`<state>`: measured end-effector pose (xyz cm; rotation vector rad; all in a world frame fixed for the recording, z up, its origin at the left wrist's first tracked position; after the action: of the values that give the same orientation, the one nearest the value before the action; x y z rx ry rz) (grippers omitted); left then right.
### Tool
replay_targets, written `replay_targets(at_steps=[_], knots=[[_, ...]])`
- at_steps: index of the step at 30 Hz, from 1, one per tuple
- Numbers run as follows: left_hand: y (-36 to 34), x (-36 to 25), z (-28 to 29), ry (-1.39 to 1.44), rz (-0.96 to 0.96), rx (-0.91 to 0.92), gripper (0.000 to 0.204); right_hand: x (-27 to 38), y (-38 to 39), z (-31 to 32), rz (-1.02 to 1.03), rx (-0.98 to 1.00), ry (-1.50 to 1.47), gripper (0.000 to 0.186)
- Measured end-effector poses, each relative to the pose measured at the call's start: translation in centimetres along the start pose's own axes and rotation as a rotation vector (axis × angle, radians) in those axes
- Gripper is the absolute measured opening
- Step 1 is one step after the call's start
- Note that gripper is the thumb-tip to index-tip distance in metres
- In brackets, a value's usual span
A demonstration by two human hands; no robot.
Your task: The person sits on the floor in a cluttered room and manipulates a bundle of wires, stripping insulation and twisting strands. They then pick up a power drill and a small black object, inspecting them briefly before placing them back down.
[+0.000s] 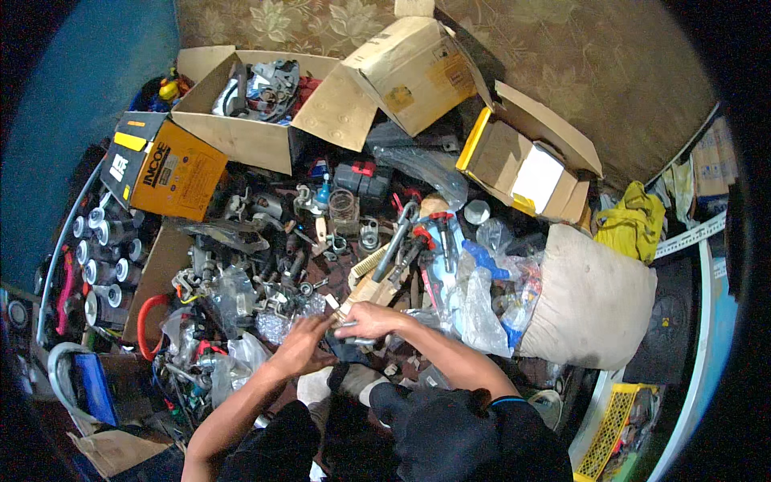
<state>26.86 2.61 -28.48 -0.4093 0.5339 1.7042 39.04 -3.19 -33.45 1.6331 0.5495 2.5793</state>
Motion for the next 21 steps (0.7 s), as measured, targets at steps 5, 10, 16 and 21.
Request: replay_targets(at_steps=[5,10,16,21], knots=[[0.2,-0.8,0.0,-0.085,0.138,0.136,0.041,2.7,2.2,1.5,0.113,-0.223,-0.278,0.04],[3.0,2.5,0.5,0.111,0.449,0.018,0.039,-4.3,12.4,17.7,0.126,-1.398,-1.086,0.033],[4.3,5.6,-0.4,0.127,0.462,-0.083,0.032,-12.6,22.3,30.0,0.111,-1.756,-1.271,0.071],[3.7,3.0,1.3,0.091,0.387,-0.156,0.033,-15.3,21.8,31.3,0.154,-1.724,-1.207,0.041]])
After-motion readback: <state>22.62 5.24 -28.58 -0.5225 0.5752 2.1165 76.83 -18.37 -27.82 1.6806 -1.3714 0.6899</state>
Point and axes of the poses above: each hand's wrist, its own y-axis away from the middle knuckle, its own z-axis out of the back of the hand, x = y × z, the point moved 7 cm from there along -y, towards the middle knuckle, and after that the axes turned 5 degrees about -y, right-handed, at the moved point
